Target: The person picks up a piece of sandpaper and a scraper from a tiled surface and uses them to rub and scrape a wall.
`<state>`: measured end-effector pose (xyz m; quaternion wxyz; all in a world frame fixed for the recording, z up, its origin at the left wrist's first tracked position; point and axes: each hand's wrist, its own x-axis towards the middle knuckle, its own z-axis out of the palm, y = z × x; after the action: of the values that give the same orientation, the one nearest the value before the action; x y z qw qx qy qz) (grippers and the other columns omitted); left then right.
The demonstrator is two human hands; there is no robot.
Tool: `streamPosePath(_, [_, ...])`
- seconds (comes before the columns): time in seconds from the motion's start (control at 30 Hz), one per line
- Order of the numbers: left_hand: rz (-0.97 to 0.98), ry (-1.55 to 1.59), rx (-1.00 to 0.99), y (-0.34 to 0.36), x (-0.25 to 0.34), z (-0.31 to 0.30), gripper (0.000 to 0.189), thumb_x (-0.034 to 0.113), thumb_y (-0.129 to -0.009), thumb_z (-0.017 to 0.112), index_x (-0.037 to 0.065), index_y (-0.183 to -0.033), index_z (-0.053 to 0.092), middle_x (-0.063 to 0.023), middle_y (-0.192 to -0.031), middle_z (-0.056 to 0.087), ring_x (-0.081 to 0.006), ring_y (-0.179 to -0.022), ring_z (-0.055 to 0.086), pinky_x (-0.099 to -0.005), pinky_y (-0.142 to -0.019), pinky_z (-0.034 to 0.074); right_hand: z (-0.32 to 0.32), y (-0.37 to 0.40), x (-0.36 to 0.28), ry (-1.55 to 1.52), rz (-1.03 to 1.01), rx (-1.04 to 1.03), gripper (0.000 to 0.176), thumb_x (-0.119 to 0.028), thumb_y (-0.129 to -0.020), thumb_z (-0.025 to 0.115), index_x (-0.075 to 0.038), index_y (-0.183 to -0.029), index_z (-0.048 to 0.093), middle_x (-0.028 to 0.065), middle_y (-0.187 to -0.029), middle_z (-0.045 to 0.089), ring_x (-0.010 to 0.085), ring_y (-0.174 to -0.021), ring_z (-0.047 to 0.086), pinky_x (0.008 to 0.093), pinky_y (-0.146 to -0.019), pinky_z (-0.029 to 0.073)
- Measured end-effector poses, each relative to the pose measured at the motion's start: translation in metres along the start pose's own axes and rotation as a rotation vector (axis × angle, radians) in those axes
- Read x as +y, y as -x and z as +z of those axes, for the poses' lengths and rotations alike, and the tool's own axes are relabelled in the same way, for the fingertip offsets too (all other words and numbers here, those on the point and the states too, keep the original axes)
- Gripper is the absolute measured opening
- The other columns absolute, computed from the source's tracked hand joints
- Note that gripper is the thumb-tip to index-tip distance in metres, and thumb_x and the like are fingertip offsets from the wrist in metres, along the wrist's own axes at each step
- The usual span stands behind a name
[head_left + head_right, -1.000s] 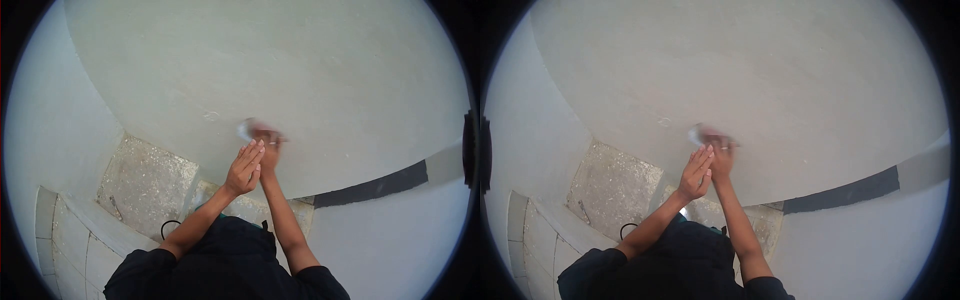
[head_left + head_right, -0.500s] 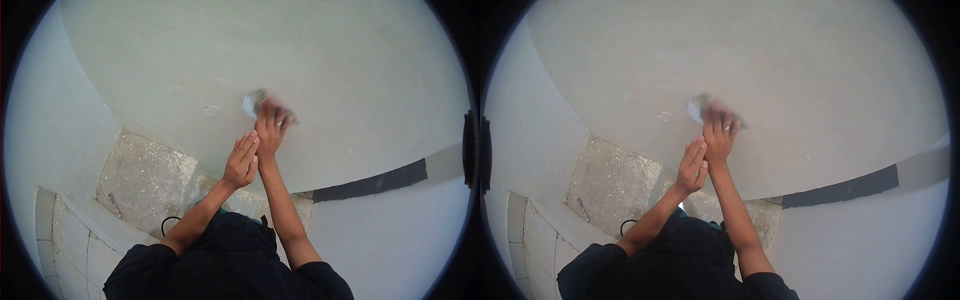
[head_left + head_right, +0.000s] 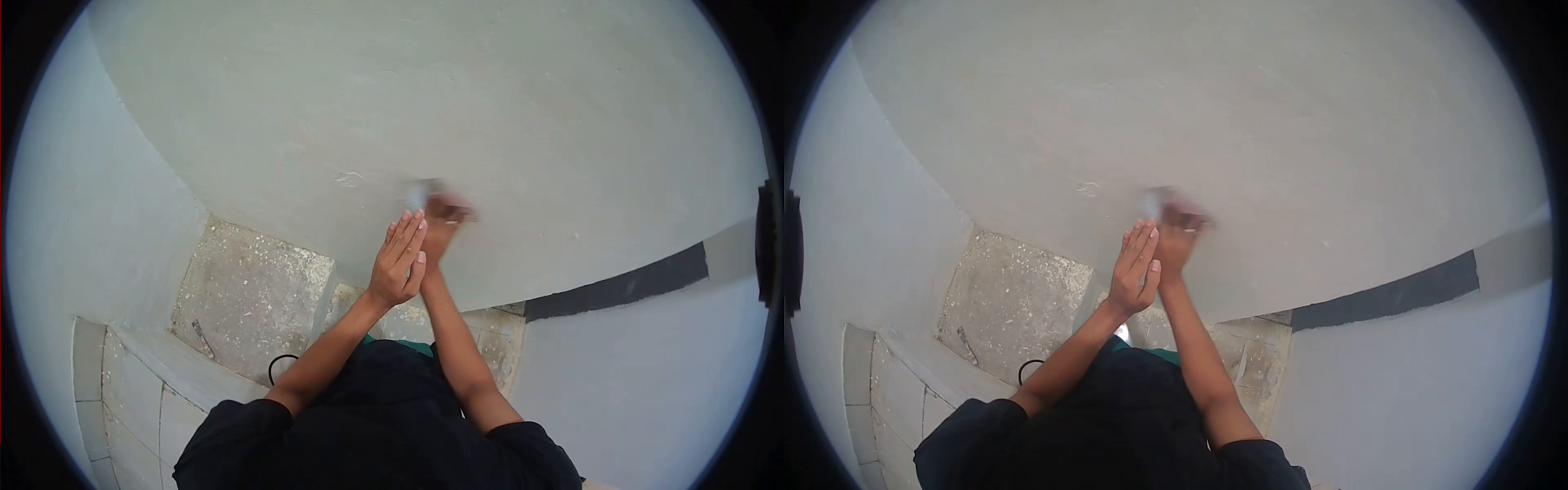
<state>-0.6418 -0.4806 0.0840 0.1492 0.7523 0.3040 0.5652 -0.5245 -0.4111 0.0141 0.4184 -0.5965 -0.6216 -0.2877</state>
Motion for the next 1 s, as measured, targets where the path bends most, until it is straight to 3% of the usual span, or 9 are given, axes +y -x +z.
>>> streamPosePath(0.1, [0.052,0.002,-0.011,-0.008,0.001,0.005,0.052,0.006,-0.093,0.048,-0.011,-0.142,0.047,-0.0279,-0.152,0.044,-0.0418,-0.146,0.035,-0.0498,-0.121,0.021,-0.007,0.02,-0.003,0.066,-0.133,-0.141,0.056,-0.039,-0.097,0.054,-0.01,-0.145,0.053,0.0075,-0.153,0.047,0.0378,-0.153,0.021,0.06,-0.122,0.008])
streamPosePath(0.2, [0.049,-0.014,0.005,-0.006,-0.001,0.005,0.053,0.006,-0.093,0.048,-0.012,-0.142,0.047,-0.0286,-0.152,0.043,-0.0421,-0.147,0.034,-0.0498,-0.121,0.021,-0.016,-0.012,0.004,0.168,-0.186,-0.056,0.055,-0.041,-0.097,0.054,-0.012,-0.143,0.055,0.0065,-0.148,0.051,0.0356,-0.153,0.022,0.0586,-0.123,0.013])
streamPosePath(0.33, [0.019,-0.01,0.047,-0.007,-0.001,0.003,0.053,0.006,-0.093,0.048,-0.012,-0.143,0.046,-0.0291,-0.152,0.043,-0.0423,-0.147,0.034,-0.0504,-0.121,0.021,-0.028,-0.071,-0.028,0.172,-0.013,-0.023,0.051,-0.037,-0.096,0.05,-0.008,-0.137,0.06,0.012,-0.144,0.054,0.0361,-0.149,0.03,0.058,-0.121,0.02])
streamPosePath(0.37, [0.01,-0.015,0.045,-0.006,0.0,0.003,0.052,0.006,-0.092,0.048,-0.012,-0.141,0.048,-0.0286,-0.151,0.044,-0.0418,-0.146,0.036,-0.05,-0.121,0.022,-0.026,-0.056,-0.026,-0.001,-0.035,-0.058,0.049,-0.029,-0.094,0.054,-0.005,-0.137,0.059,0.0138,-0.147,0.052,0.0388,-0.143,0.039,0.0584,-0.119,0.023])
streamPosePath(0.47, [0.001,-0.041,0.03,-0.009,-0.002,-0.003,0.051,0.007,-0.092,0.047,-0.012,-0.139,0.05,-0.0274,-0.15,0.046,-0.0407,-0.144,0.039,-0.0492,-0.12,0.024,-0.012,0.027,0.012,-0.086,-0.133,-0.191,0.051,-0.02,-0.091,0.059,-0.004,-0.139,0.057,0.0158,-0.148,0.05,0.0411,-0.138,0.044,0.0593,-0.118,0.023])
streamPosePath(0.57, [-0.011,-0.061,0.003,-0.005,-0.008,-0.002,0.051,0.007,-0.092,0.047,-0.011,-0.14,0.05,-0.0274,-0.15,0.046,-0.0406,-0.144,0.039,-0.0492,-0.12,0.025,-0.018,0.034,0.032,0.039,-0.035,-0.253,0.054,-0.015,-0.088,0.061,-0.003,-0.141,0.054,0.0183,-0.147,0.051,0.0403,-0.14,0.042,0.0587,-0.118,0.023])
streamPosePath(0.7, [0.009,-0.026,-0.036,-0.006,-0.006,-0.005,0.051,0.005,-0.092,0.049,-0.012,-0.139,0.05,-0.0287,-0.15,0.045,-0.0417,-0.145,0.037,-0.0505,-0.12,0.023,-0.025,-0.039,-0.006,0.052,0.096,0.096,0.051,-0.013,-0.089,0.061,0.001,-0.137,0.054,0.0215,-0.147,0.051,0.041,-0.145,0.036,0.0596,-0.119,0.021])
streamPosePath(0.93, [0.055,0.005,-0.053,-0.017,-0.002,-0.003,0.048,0.003,-0.09,0.051,-0.011,-0.136,0.053,-0.0292,-0.146,0.049,-0.0424,-0.142,0.042,-0.0515,-0.119,0.026,-0.025,0.043,-0.021,-0.259,-0.053,-0.244,0.047,-0.009,-0.089,0.061,0.001,-0.135,0.054,0.0218,-0.144,0.052,0.0394,-0.143,0.04,0.0568,-0.117,0.026])
streamPosePath(1.0, [0.061,-0.03,0.004,-0.021,0.0,-0.003,0.042,0.005,-0.088,0.055,-0.01,-0.127,0.058,-0.0238,-0.137,0.058,-0.039,-0.133,0.051,-0.0492,-0.115,0.032,-0.044,0.033,-0.02,-0.379,-0.03,-0.268,0.047,-0.009,-0.089,0.061,0.001,-0.134,0.054,0.0217,-0.143,0.053,0.0389,-0.142,0.041,0.056,-0.117,0.028])
